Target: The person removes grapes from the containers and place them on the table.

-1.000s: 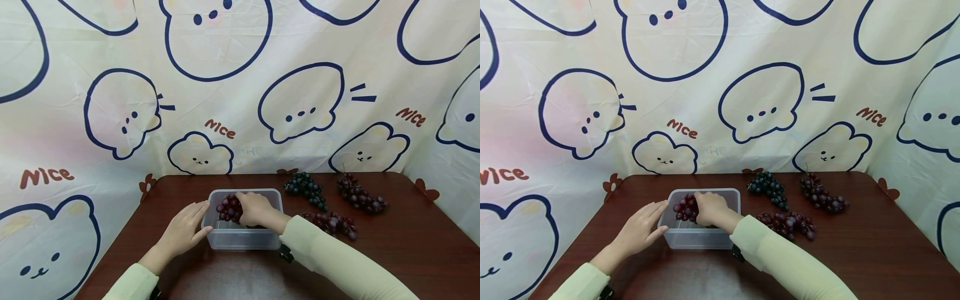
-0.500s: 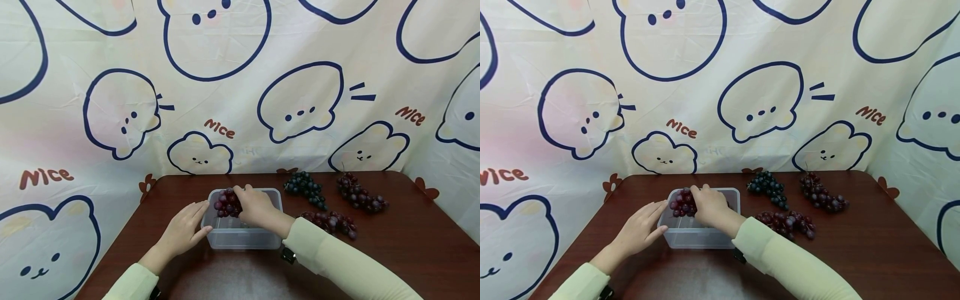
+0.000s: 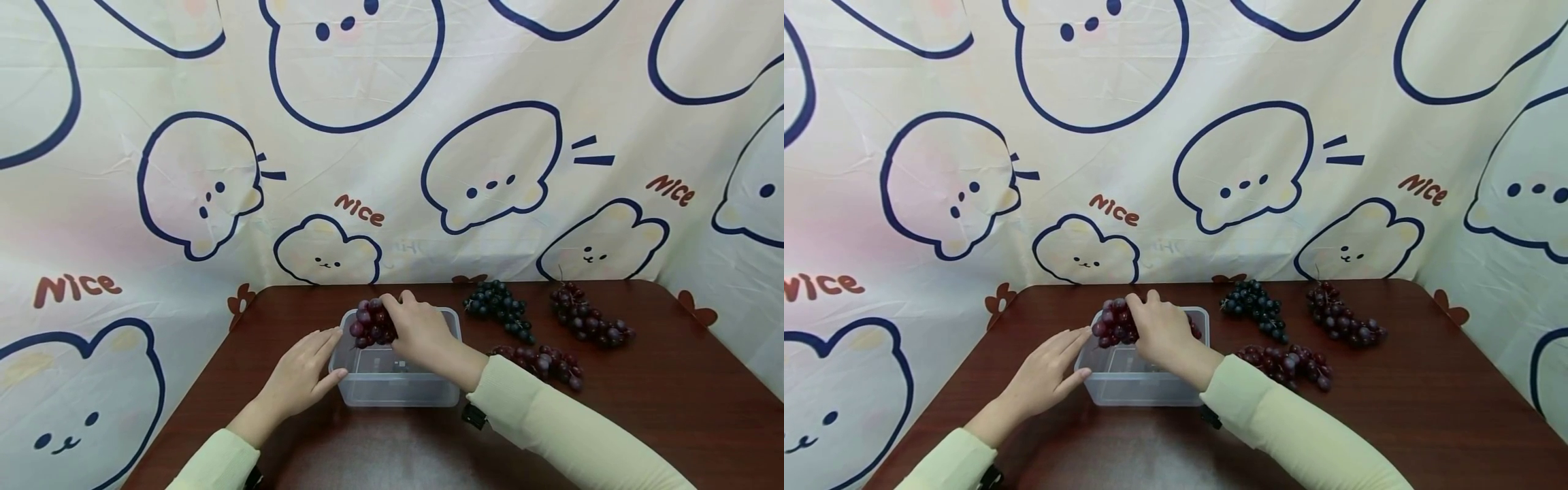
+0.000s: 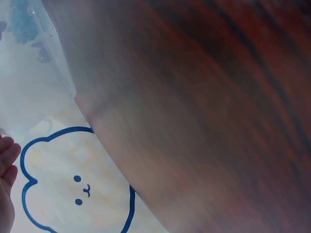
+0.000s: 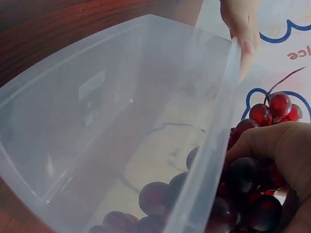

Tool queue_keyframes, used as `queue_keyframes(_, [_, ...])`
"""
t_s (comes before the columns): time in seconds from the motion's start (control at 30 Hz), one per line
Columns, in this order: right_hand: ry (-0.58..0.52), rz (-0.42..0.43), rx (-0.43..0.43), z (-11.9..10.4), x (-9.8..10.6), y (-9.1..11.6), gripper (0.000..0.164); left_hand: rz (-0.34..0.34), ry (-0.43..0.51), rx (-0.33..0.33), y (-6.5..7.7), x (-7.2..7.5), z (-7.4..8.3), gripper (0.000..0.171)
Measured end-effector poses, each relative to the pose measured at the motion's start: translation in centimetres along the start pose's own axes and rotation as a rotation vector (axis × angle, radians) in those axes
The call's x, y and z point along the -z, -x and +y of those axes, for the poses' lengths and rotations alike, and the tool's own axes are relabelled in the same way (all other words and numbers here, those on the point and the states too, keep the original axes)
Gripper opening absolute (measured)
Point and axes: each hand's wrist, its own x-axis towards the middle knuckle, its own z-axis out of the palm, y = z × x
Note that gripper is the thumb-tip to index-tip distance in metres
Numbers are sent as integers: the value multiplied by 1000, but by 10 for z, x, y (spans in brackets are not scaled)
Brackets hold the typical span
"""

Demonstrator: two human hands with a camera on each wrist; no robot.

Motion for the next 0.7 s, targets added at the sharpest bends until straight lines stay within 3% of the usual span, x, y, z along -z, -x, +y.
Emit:
queue_keyframes(0.3, [71,101,32,0,9,2,59,-3,6,-7,0,1,-1,67])
queue_keyframes(0.7, [230,308,114,9,11,5,59,16,5,-12,0,0,0,75])
